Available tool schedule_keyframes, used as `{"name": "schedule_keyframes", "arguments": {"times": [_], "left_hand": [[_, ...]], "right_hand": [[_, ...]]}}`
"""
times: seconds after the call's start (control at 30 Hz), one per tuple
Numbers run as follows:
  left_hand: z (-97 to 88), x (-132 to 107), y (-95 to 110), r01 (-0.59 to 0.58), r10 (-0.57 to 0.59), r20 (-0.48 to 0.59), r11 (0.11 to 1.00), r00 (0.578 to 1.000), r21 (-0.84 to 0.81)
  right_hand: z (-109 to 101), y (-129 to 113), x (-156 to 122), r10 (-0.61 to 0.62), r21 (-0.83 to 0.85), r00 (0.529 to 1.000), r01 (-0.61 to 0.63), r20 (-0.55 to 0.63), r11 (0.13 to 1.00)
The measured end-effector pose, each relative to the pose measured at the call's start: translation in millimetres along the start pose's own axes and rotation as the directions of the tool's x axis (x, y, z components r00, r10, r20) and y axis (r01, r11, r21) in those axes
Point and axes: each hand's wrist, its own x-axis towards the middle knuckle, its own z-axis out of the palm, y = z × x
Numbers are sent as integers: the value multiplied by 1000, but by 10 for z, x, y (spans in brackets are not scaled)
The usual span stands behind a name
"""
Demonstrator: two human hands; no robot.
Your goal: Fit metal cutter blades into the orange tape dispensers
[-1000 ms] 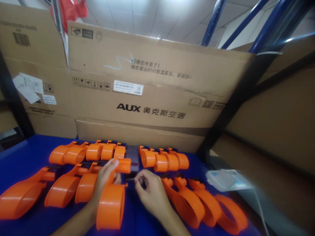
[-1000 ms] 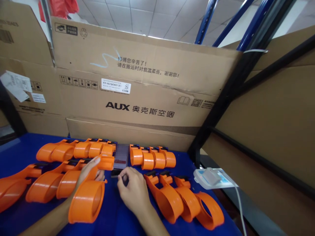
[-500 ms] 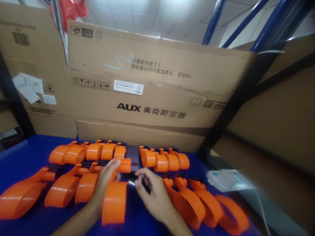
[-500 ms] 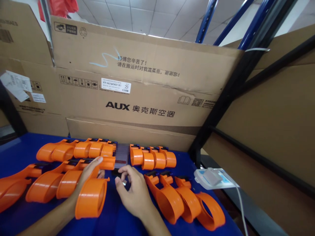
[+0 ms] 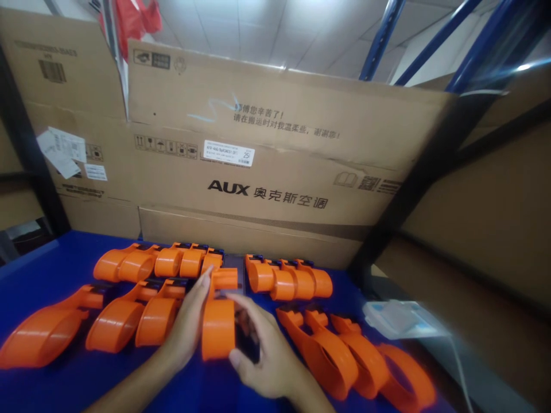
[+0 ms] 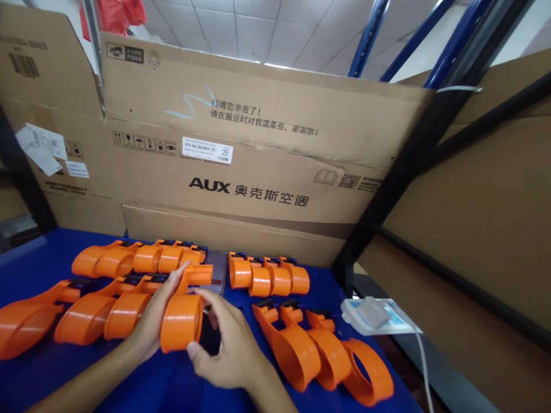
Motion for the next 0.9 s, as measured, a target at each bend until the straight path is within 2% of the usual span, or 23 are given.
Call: {"name": "schedule_keyframes", "arguments": {"times": [0.07,0.13,0.17,0.23,0.33,0.43,0.57,0.63,0.77,0.9], "left_hand": [[-35,-118,151,-165,149,80,951,986,262],[-98,-257,326,-348,213,303,780,929,520],[-135,-318,408,-425,201,404,676,892,602],[-213,-395,541,-533,155,535,501,831,682],[-349,-386,658,-610,102,619,351,779,710],[-515,-304,725,-657,74,664,265,744,706],[-718,-234,761,-639,-11,656,216,754,738],[-774,-220,750,-643,-45,661,192,749,741],[-776,-184,720,-706,-63,714,116,697,699],[-708,-162,734,-735,-102,742,102,663,670]], "right_hand": [[-4,35,-2,46,10,998,-46,-42,999],[3,55,-5,51,19,997,-50,-51,999],[9,57,-6,38,30,998,-36,-45,999],[25,47,-7,7,55,1000,-6,-23,998],[37,22,-4,1,42,1000,-1,10,999],[20,18,8,61,1,998,-61,-28,998],[-18,49,29,127,51,970,-119,-206,992],[-25,63,31,132,61,959,-120,-250,991],[-17,79,23,126,60,960,-114,-249,992],[-19,84,19,109,48,961,-100,-255,994]]}}
